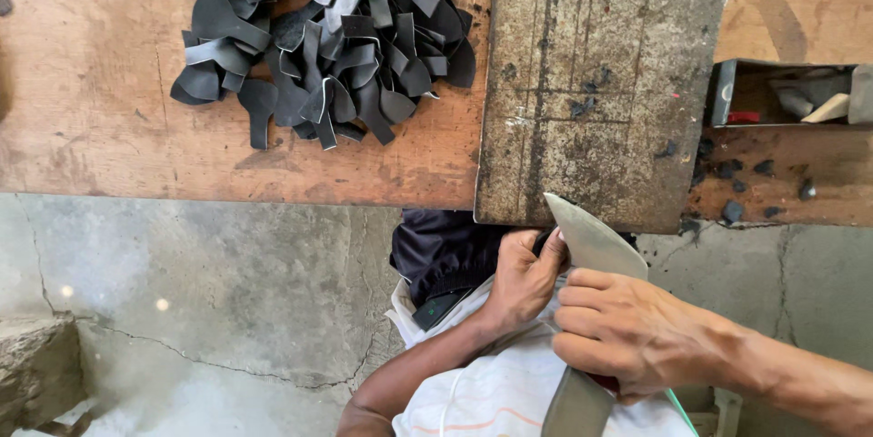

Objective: The person trims small black rubber pieces using a curved knife on a wooden workbench. They repeatedly pick up pieces, hold them against a wooden block, and shave off edges, then place the trimmed pieces into a small metal box.

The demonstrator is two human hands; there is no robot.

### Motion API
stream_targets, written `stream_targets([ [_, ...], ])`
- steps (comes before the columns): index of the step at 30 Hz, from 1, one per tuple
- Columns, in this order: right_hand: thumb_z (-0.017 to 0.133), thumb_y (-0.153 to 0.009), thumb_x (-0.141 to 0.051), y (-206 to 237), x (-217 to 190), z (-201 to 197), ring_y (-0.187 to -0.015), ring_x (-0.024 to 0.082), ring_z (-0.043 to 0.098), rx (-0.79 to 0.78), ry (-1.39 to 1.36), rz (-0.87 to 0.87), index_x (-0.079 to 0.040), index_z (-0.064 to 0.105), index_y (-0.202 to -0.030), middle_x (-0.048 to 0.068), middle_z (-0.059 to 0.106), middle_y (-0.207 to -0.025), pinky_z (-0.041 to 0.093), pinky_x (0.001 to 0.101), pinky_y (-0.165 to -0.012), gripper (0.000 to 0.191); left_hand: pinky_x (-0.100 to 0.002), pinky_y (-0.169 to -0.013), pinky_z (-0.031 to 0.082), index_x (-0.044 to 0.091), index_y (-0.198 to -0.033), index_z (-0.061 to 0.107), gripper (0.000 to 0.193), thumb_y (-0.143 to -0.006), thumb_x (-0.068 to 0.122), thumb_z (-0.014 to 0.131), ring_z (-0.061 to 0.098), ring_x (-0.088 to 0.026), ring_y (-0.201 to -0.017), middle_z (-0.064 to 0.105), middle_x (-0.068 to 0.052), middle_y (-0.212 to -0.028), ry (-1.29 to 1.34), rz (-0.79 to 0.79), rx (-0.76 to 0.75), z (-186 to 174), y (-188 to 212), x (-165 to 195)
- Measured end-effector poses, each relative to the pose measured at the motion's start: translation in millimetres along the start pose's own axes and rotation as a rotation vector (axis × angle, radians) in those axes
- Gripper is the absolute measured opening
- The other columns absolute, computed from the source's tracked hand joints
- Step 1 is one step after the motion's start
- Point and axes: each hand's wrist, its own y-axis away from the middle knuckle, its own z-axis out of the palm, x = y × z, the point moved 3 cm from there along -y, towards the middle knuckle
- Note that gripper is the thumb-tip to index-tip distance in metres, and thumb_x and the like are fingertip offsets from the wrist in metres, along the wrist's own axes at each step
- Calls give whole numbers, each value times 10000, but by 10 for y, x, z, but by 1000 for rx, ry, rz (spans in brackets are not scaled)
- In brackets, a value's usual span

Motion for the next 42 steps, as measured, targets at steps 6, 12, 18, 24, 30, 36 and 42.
stream_targets([
  [6,817,-530,-270,-331,366,-162,-775,276,541,126,71,-127,-76,534,-878,64,514,-826,454,427,-749,489,-284,-674,491,-3,-895,613,135,-966,59,710,564,-39,-848,646,24,-908,66,195,-166,-111,96,92],
  [12,836,-513,-258,-333,465,-560,-783,297,567,235,122,-74,-70,565,-862,63,553,-812,488,482,-825,481,-264,-568,437,-6,-1039,686,171,-1089,139,609,539,-66,-689,632,-13,-789,-29,-202,-195,-210,165,583],
  [18,804,-710,-183,82,323,-496,-858,283,626,465,313,140,-48,652,-825,81,626,-835,521,502,-887,234,-342,-700,476,77,-1430,623,429,-1003,78,669,570,-210,-784,578,-91,-898,-763,471,-86,-236,224,1409],
  [24,811,-768,-213,189,371,-256,-882,263,644,539,513,238,-72,685,-818,60,664,-844,506,497,-942,195,-467,-924,470,59,-1515,491,584,-977,135,706,543,-365,-1081,545,-199,-1187,-1177,688,109,-98,-336,1499],
  [30,828,-785,-307,180,462,-163,-860,240,638,532,550,291,-89,692,-803,45,669,-834,484,472,-959,257,-463,-921,472,51,-1489,516,567,-973,156,727,551,-354,-1062,554,-173,-1183,-1217,623,123,-64,-403,1501],
  [36,816,-762,-313,184,514,-102,-871,230,644,518,569,338,-110,705,-817,37,682,-843,460,453,-966,238,-452,-905,463,26,-1448,533,537,-958,135,724,538,-341,-1032,549,-166,-1169,-1144,596,92,-73,-381,1581],
  [42,821,-783,-337,204,561,-28,-872,211,646,546,579,360,-136,712,-823,21,692,-837,460,447,-978,232,-444,-906,461,30,-1423,569,469,-976,85,700,543,-326,-1036,556,-153,-1166,-1211,572,90,-30,-421,1646],
])
